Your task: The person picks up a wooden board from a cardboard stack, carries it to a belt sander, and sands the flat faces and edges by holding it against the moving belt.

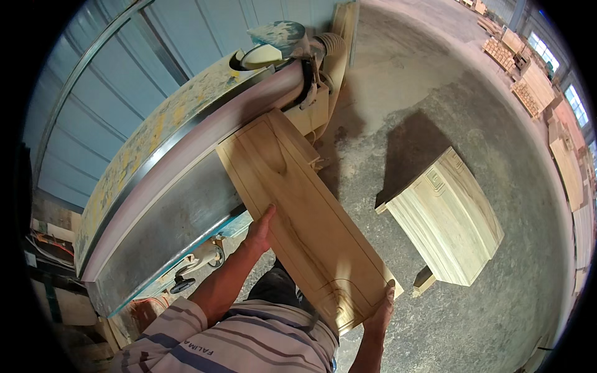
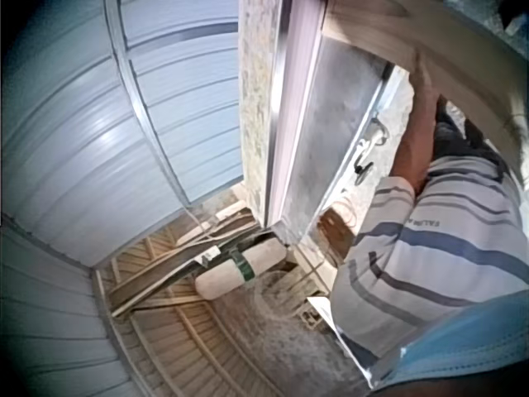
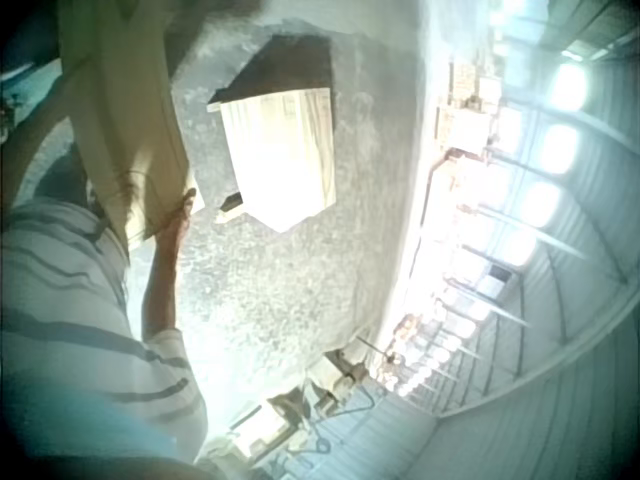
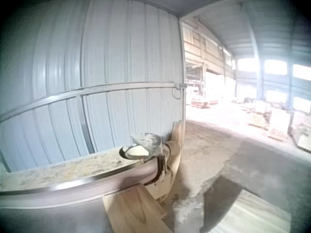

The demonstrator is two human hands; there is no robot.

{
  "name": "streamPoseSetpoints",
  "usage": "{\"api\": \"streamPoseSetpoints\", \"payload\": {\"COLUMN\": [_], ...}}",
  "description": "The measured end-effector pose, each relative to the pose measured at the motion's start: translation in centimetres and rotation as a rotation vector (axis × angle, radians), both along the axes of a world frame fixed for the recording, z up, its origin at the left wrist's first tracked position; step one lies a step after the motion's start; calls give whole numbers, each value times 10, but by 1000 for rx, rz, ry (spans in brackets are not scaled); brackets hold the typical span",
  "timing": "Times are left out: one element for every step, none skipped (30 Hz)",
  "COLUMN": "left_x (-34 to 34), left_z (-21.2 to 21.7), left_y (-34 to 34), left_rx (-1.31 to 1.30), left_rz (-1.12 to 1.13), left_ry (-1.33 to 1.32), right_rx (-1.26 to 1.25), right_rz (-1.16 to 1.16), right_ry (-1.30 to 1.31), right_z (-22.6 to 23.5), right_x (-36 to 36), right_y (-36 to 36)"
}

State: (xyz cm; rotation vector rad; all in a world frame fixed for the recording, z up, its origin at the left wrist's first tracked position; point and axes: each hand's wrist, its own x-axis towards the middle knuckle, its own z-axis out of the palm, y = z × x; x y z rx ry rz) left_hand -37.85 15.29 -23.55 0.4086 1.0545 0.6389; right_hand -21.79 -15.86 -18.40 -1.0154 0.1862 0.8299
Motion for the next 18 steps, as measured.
{"api": "streamPoseSetpoints", "payload": {"left_x": [0,-1,-2,-2,-2,-4,-5,-7,-10,-6,-5,-13,-24,-22,-20,-18,-19,-21], "left_z": [0,1,2,9,12,9,5,1,-3,-6,-10,-25,-50,-55,-58,-48,-35,-30], "left_y": [1,3,4,5,7,10,13,16,19,21,22,21,18,16,16,19,23,26], "left_rx": [3,6,-1,-9,-17,-15,-7,0,-9,-18,-24,191,406,475,546,403,259,33], "left_rz": [6,12,12,10,8,12,18,24,26,15,7,-46,-109,-169,-220,-214,-193,-125], "left_ry": [-10,-20,1,17,33,27,21,16,31,45,57,75,80,65,44,-44,-117,-243], "right_rx": [9,19,28,6,-15,-37,-62,-88,-114,-102,-88,-73,-60,-55,-43,-115,-110,-110], "right_rz": [13,26,41,28,16,4,-22,-48,-76,-74,-69,-67,-52,-55,-96,-118,-94,-65], "right_ry": [-5,-10,-14,-3,9,21,11,2,-6,23,50,78,15,-63,-52,91,13,-58], "right_z": [-4,-10,-15,-13,-11,-8,-2,4,7,1,-7,-15,-8,0,-22,-29,-10,8], "right_x": [1,2,2,2,1,-2,-4,-8,-10,-7,-4,-1,-5,-7,-5,1,-2,-8], "right_y": [-1,-3,-4,-1,2,5,10,18,23,21,16,12,14,16,6,3,9,16]}}
